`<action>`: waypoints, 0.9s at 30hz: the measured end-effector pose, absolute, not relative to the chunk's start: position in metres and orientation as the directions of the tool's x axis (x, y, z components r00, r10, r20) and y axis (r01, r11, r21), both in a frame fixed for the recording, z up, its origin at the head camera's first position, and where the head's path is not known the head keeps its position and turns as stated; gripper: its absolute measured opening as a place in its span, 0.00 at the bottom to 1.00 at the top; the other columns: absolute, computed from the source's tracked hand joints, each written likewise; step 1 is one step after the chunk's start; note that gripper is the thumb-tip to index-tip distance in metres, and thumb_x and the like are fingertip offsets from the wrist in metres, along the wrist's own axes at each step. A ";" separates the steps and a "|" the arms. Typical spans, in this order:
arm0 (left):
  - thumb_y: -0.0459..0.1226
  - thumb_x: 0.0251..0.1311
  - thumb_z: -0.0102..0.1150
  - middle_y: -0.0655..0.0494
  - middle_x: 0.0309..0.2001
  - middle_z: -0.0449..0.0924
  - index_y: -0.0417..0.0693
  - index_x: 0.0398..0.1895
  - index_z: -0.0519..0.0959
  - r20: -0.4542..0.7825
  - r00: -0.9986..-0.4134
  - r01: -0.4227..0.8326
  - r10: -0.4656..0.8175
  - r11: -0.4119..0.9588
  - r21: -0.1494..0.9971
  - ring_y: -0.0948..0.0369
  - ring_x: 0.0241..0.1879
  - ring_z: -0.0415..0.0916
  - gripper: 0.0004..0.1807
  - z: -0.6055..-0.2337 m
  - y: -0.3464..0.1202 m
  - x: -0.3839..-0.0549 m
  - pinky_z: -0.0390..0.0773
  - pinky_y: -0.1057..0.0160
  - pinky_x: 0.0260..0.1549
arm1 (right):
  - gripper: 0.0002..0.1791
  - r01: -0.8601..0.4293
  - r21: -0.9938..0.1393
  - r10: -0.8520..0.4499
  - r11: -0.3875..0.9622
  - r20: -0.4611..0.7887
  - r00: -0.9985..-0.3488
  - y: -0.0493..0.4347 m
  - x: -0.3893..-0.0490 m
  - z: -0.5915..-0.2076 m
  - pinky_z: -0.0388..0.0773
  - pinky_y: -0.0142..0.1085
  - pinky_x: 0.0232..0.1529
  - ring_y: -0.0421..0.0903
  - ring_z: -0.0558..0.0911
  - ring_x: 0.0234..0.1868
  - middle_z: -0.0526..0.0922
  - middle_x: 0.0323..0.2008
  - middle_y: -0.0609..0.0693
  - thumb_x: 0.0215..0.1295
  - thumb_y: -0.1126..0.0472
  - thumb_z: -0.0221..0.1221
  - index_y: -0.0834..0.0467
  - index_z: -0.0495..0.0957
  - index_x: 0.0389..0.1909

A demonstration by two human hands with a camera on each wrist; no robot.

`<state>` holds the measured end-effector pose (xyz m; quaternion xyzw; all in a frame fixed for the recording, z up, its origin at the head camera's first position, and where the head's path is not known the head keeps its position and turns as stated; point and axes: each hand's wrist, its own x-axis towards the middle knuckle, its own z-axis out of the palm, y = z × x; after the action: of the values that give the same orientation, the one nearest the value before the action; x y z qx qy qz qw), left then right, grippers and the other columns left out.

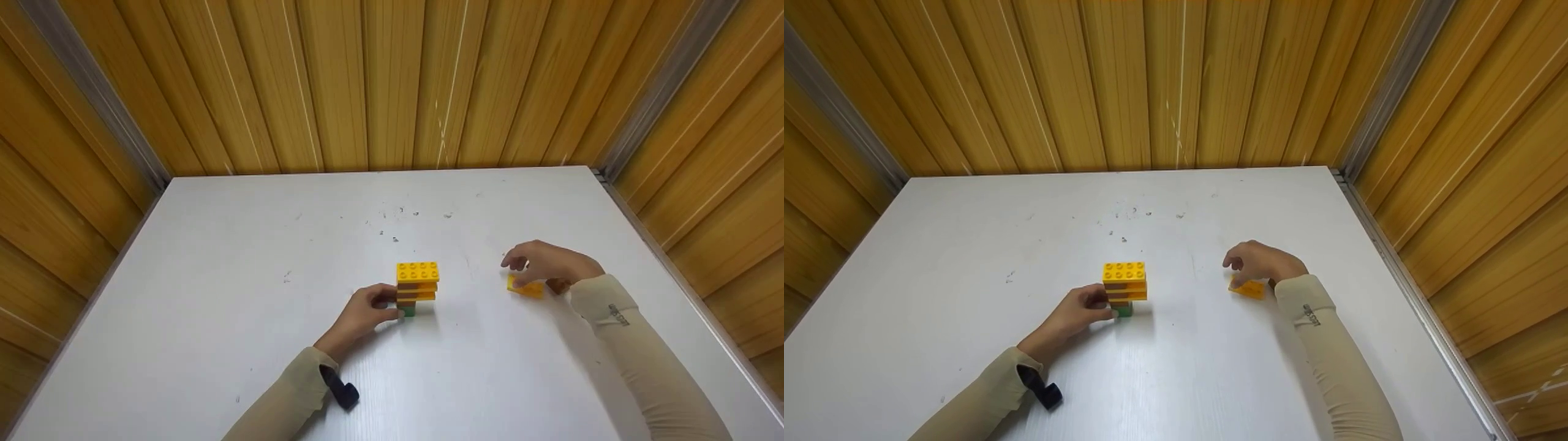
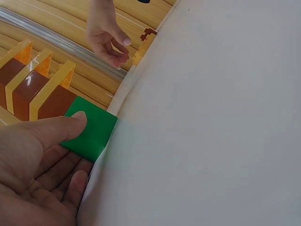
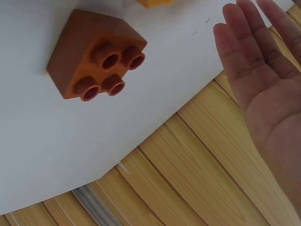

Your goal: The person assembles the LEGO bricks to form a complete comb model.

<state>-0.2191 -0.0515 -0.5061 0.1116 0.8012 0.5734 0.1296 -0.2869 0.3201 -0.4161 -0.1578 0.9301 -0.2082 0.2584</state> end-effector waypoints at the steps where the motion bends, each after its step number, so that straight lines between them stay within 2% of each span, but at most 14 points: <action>1: 0.35 0.53 0.68 0.54 0.50 0.81 0.47 0.53 0.79 -0.078 -0.942 0.032 0.328 0.317 0.948 0.59 0.48 0.77 0.22 -0.506 -0.051 -0.219 0.75 0.59 0.54 | 0.22 -0.169 -0.472 -0.391 0.865 -0.425 -0.816 0.321 -0.287 -0.417 0.74 0.38 0.30 0.49 0.76 0.34 0.77 0.53 0.54 0.60 0.57 0.65 0.53 0.77 0.56; 4: 0.35 0.53 0.68 0.54 0.50 0.81 0.47 0.53 0.79 -0.075 -0.942 0.034 0.327 0.318 0.948 0.59 0.48 0.77 0.22 -0.506 -0.051 -0.219 0.75 0.59 0.54 | 0.21 -0.132 -0.472 -0.369 0.872 -0.456 -0.810 0.324 -0.287 -0.420 0.73 0.39 0.22 0.48 0.72 0.22 0.75 0.51 0.55 0.60 0.58 0.65 0.54 0.76 0.55; 6: 0.35 0.53 0.68 0.54 0.50 0.81 0.47 0.53 0.79 -0.076 -0.942 0.035 0.326 0.321 0.946 0.59 0.48 0.77 0.22 -0.506 -0.051 -0.219 0.75 0.59 0.54 | 0.21 -0.118 -0.456 -0.353 0.882 -0.472 -0.808 0.325 -0.287 -0.422 0.73 0.39 0.22 0.48 0.71 0.21 0.75 0.50 0.55 0.60 0.58 0.65 0.54 0.76 0.54; 12: 0.34 0.53 0.68 0.54 0.50 0.81 0.47 0.53 0.79 -0.075 -0.943 0.038 0.325 0.327 0.944 0.59 0.49 0.76 0.21 -0.506 -0.051 -0.219 0.75 0.58 0.55 | 0.22 -0.097 -0.410 -0.312 0.907 -0.498 -0.809 0.326 -0.287 -0.425 0.76 0.39 0.28 0.49 0.75 0.32 0.76 0.49 0.54 0.56 0.55 0.68 0.53 0.76 0.52; 15: 0.34 0.53 0.68 0.53 0.50 0.81 0.46 0.53 0.79 -0.071 -0.943 0.042 0.326 0.326 0.944 0.59 0.49 0.77 0.21 -0.506 -0.051 -0.219 0.75 0.58 0.55 | 0.22 -0.105 -0.402 -0.315 0.909 -0.501 -0.806 0.325 -0.288 -0.426 0.76 0.39 0.28 0.48 0.75 0.34 0.77 0.49 0.54 0.55 0.55 0.69 0.53 0.77 0.51; 23: 0.35 0.53 0.68 0.54 0.50 0.81 0.48 0.53 0.78 -0.092 -0.944 0.019 0.317 0.329 0.944 0.59 0.49 0.77 0.22 -0.506 -0.051 -0.219 0.75 0.59 0.55 | 0.24 -0.089 -0.399 -0.301 0.913 -0.508 -0.807 0.323 -0.287 -0.429 0.75 0.38 0.29 0.48 0.73 0.38 0.74 0.46 0.52 0.51 0.58 0.72 0.50 0.74 0.48; 27: 0.35 0.53 0.68 0.53 0.50 0.81 0.46 0.53 0.78 -0.078 -0.940 0.029 0.332 0.305 0.952 0.59 0.50 0.77 0.22 -0.507 -0.052 -0.220 0.75 0.60 0.55 | 0.23 -0.109 -0.423 -0.332 0.900 -0.499 -0.800 0.323 -0.287 -0.433 0.71 0.35 0.25 0.47 0.71 0.31 0.72 0.44 0.54 0.52 0.63 0.70 0.51 0.72 0.48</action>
<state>-0.2197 -0.0517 -0.5067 0.1130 0.7972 0.5784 0.1310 -0.2866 0.3228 -0.4327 -0.1186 0.9295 -0.1901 0.2929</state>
